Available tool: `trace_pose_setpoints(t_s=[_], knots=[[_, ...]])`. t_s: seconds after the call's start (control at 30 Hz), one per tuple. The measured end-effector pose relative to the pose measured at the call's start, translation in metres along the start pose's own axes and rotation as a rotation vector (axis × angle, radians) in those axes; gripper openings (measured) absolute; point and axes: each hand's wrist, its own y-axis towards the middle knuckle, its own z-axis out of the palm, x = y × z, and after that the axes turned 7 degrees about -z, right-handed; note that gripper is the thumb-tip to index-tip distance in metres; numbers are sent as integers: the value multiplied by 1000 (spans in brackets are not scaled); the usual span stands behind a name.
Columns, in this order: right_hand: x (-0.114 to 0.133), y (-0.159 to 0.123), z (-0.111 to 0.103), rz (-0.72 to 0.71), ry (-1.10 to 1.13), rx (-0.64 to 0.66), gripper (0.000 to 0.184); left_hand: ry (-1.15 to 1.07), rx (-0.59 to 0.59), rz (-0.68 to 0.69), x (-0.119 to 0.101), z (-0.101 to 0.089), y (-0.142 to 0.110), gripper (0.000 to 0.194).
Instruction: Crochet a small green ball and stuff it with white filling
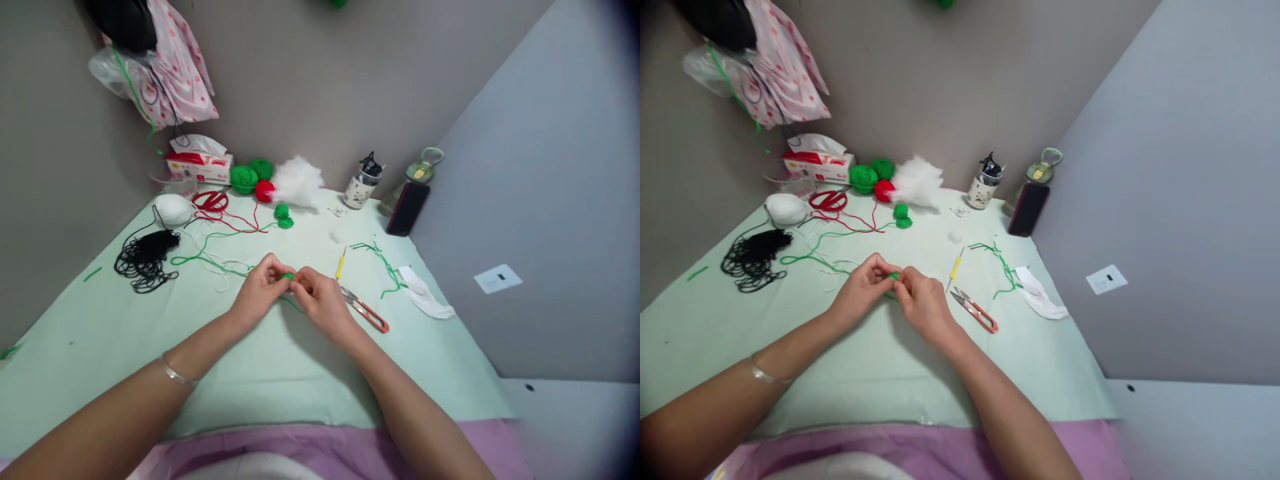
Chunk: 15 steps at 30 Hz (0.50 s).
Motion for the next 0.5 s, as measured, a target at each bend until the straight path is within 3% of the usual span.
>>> trace_pose_setpoints(t_s=[0.23,0.5], knots=[[-3,1,-12,-18,66,20,16,-120,26,4,-4,0,-7,28],[-13,7,-3,32,261,-14,24,-131,40,-1,-1,1,-8,31]])
